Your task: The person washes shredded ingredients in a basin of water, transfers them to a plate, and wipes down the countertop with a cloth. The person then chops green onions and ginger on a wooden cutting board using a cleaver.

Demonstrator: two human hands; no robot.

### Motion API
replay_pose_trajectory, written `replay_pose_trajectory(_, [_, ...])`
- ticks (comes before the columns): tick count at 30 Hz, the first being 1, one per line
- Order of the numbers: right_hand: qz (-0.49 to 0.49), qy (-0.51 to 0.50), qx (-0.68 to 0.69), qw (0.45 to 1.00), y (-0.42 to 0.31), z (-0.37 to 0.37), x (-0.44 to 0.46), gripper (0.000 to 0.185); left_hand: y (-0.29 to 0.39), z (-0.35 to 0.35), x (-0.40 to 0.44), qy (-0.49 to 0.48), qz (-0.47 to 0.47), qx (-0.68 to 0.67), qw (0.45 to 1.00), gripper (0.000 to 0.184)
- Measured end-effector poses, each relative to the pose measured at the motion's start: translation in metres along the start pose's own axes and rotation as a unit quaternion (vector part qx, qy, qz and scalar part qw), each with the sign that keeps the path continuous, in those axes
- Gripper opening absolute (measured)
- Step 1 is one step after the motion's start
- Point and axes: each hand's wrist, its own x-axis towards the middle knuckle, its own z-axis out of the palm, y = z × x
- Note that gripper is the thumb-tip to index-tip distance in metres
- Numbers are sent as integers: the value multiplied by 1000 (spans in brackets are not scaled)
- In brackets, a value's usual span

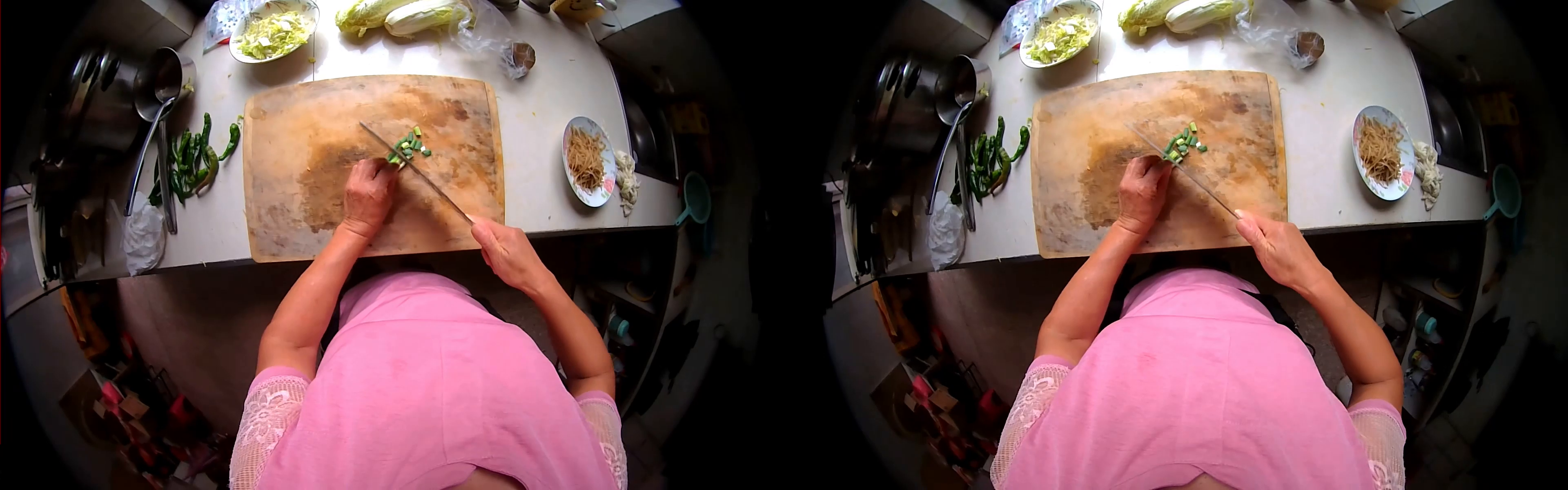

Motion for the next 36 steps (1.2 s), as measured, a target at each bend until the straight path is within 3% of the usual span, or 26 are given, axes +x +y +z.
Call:
replay_pose_trajectory(3, [-48, 30, -48, 997, 2, -1, -7, 42, -1, 0, -1, 5, 4, -7, 1000, 11])
replay_pose_trajectory(9, [13, -16, -65, 998, -9, -4, 5, 38, -5, 2, -2, 6, 23, -14, 1000, 13])
replay_pose_trajectory(11, [-77, 12, -86, 993, -5, 7, 19, 36, -4, 0, -2, 9, 26, -13, 1000, 15])
replay_pose_trajectory(13, [-109, 44, -86, 989, -2, 20, 27, 35, -3, -7, -2, -34, 48, 24, 998, 19])
replay_pose_trajectory(16, [-144, 85, -38, 985, 2, 26, 33, 35, -1, -14, -1, -5, 70, 56, 996, 22])
replay_pose_trajectory(18, [-28, -17, 64, 997, 3, 15, 34, 37, 0, -14, -3, -15, 57, 40, 997, 18])
replay_pose_trajectory(19, [6, -12, 76, 997, 0, 13, 30, 39, 0, -14, -4, -18, 37, 20, 999, 17])
replay_pose_trajectory(23, [-8, -21, 6, 1000, -10, 2, 8, 39, -6, -6, -8, 0, -19, -16, 1000, 13])
replay_pose_trajectory(29, [-6, -59, -23, 998, -21, 8, 17, 41, -9, -9, -11, -3, 5, -21, 1000, 12])
replay_pose_trajectory(35, [-34, -45, 41, 998, -9, 24, 35, 43, 2, -29, -8, -23, 52, 49, 997, 17])
replay_pose_trajectory(36, [44, -69, 93, 992, -11, 21, 33, 44, 2, -28, -10, -27, 40, 43, 998, 18])
